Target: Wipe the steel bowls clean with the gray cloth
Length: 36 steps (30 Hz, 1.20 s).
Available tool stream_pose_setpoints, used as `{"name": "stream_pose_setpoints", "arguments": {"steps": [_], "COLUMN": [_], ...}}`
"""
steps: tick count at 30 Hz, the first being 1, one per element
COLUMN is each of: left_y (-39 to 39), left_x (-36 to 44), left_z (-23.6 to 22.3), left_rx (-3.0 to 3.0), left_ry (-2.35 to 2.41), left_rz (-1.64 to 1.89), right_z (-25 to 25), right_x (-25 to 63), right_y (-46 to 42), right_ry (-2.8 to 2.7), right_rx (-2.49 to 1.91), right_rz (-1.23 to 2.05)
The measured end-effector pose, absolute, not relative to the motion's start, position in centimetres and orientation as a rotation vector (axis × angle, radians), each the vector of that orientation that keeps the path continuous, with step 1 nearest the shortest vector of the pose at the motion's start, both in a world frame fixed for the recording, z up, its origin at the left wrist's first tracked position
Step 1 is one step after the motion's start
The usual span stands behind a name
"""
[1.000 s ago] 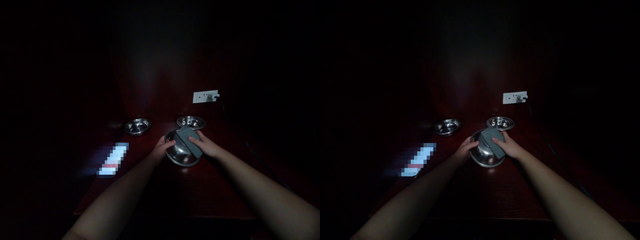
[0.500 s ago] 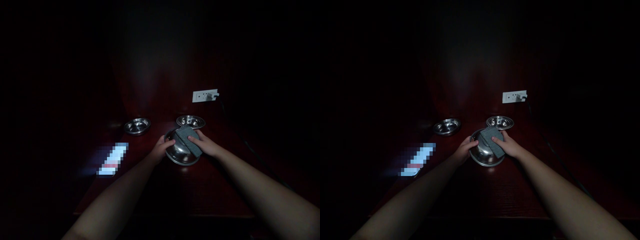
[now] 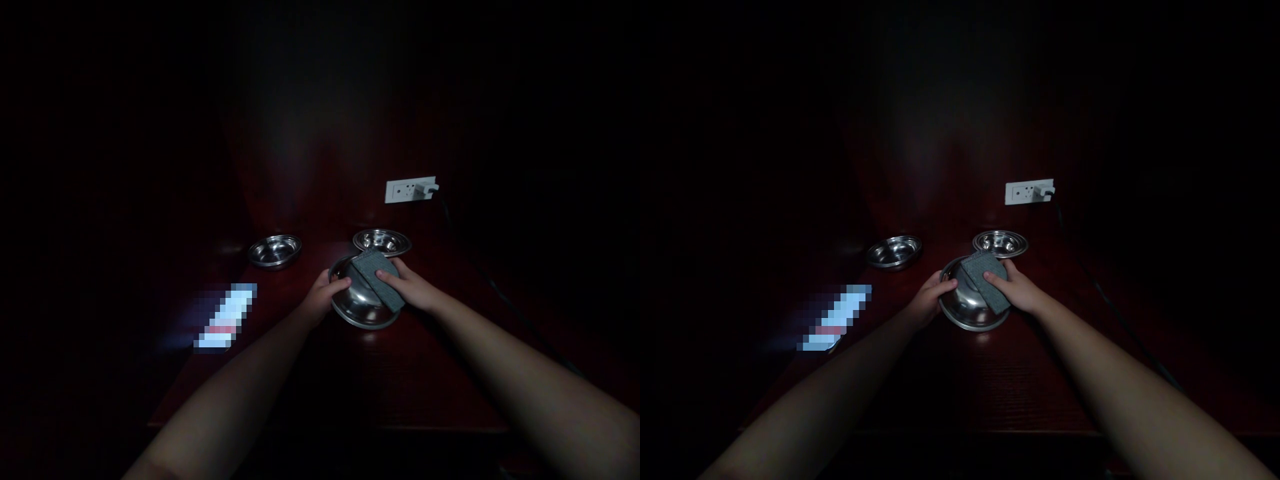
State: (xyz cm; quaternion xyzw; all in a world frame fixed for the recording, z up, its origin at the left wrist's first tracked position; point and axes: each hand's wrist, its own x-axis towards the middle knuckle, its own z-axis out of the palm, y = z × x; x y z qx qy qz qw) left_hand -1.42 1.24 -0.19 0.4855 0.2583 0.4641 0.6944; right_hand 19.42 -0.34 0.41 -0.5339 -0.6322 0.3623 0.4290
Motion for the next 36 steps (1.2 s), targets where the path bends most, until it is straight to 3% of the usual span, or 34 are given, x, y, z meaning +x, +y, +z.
{"name": "stream_pose_setpoints", "arguments": {"steps": [36], "left_y": [1.53], "left_x": [-1.57], "left_z": [-0.62], "left_rx": [1.055], "left_ry": [0.645], "left_rz": [1.057], "right_z": [0.6], "right_x": [19.3], "right_y": [-0.53], "right_ry": [-1.583], "right_rx": [-1.344], "right_rz": [0.889]}}
